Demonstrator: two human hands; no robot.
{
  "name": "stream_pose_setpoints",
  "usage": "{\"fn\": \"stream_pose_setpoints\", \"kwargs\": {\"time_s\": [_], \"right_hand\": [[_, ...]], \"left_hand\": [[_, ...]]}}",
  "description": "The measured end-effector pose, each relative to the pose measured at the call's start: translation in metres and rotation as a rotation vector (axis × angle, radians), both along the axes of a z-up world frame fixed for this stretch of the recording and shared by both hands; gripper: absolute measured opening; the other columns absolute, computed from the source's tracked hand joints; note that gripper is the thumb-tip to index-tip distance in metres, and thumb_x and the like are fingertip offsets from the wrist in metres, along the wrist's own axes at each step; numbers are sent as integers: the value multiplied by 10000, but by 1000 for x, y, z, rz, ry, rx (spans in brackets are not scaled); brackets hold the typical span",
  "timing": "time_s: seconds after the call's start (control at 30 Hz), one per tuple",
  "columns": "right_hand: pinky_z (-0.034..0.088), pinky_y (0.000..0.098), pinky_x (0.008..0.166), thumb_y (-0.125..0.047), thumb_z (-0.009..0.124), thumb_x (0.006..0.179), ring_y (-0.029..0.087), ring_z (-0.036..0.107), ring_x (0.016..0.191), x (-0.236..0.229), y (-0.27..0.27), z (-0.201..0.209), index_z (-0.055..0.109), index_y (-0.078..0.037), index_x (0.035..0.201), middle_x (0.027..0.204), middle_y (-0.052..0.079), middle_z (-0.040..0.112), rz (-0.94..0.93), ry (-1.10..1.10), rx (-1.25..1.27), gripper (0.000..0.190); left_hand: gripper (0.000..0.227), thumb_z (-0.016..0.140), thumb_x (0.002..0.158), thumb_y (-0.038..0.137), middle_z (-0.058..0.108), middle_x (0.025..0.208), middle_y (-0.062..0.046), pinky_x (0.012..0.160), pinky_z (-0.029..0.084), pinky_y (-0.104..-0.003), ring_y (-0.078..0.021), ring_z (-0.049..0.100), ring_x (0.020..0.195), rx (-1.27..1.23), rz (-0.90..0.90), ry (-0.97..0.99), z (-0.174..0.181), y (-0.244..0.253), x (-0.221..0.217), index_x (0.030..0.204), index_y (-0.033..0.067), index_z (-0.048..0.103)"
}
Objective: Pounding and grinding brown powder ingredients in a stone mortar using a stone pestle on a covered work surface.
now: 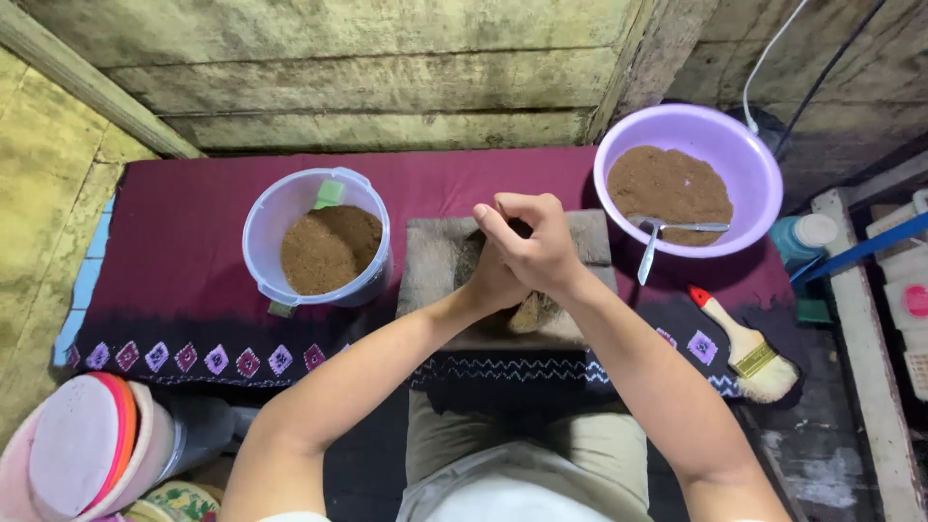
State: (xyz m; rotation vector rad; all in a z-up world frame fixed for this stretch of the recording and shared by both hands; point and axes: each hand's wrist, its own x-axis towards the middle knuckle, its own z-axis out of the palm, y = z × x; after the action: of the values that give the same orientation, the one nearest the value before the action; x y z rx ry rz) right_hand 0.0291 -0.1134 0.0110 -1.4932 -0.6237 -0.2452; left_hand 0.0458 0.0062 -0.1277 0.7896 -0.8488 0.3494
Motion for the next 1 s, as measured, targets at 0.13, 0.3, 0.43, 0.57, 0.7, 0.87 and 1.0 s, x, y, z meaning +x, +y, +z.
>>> {"fn": "stream_pose_setpoints", "kwargs": {"time_s": [0.13,0.3,0.43,0.57,0.7,0.87,1.0], "right_hand": [[389,175,447,-4,632,985,34,428,390,-11,2,13,512,-100,526,370,-18,464,2,7,13,485],[391,183,437,-31,629,990,31,419,397,-22,-7,41,524,-96,525,362,-15,456,-29,-6,-26,481],[353,173,399,-44,626,986,87,373,337,-40,-15,75,548,-127,528,375,-14,435,-35,-160,-121,473],[319,222,407,-38,648,985,121,326,386,-32,0,55,489,-96,539,401,67,389,-22,-198,-106,477],[298,230,430,-36,652,961,42,345,511,-12,16,-4,489,-93,562,433,-23,410,-31,-98,-26,435],[302,213,413,-12,637,959,66,320,409,-21,13,1,453,-108,541,387,-1,425,6,-106,11,466],[298,204,422,8,610,976,51,294,440,-30,7,13,448,-115,533,387,-23,400,29,-112,12,488]], "left_hand": [[171,775,850,264,618,721,-10,640,429,-293,-182,581,671,-121,-44,-15,-34,39,-7,901,150,659],[156,756,864,262,614,726,-11,657,429,-300,-184,581,684,-288,-101,-64,-41,28,-13,892,148,654],[147,741,874,261,612,731,-12,670,428,-305,-184,581,693,-416,-140,-81,-43,22,-13,885,146,650],[140,726,885,260,609,735,-13,683,428,-310,-185,581,703,-549,-163,-87,-44,23,-17,878,145,647],[137,710,895,259,607,740,-14,696,428,-315,-186,582,713,-688,-199,-93,-35,22,-26,870,143,643],[136,691,908,257,603,745,-15,712,427,-321,-187,582,725,-855,-228,-104,-29,18,-44,861,141,638],[140,676,919,256,601,750,-16,725,427,-326,-188,582,735,-992,-265,-134,8,-10,-40,854,139,634]]}}
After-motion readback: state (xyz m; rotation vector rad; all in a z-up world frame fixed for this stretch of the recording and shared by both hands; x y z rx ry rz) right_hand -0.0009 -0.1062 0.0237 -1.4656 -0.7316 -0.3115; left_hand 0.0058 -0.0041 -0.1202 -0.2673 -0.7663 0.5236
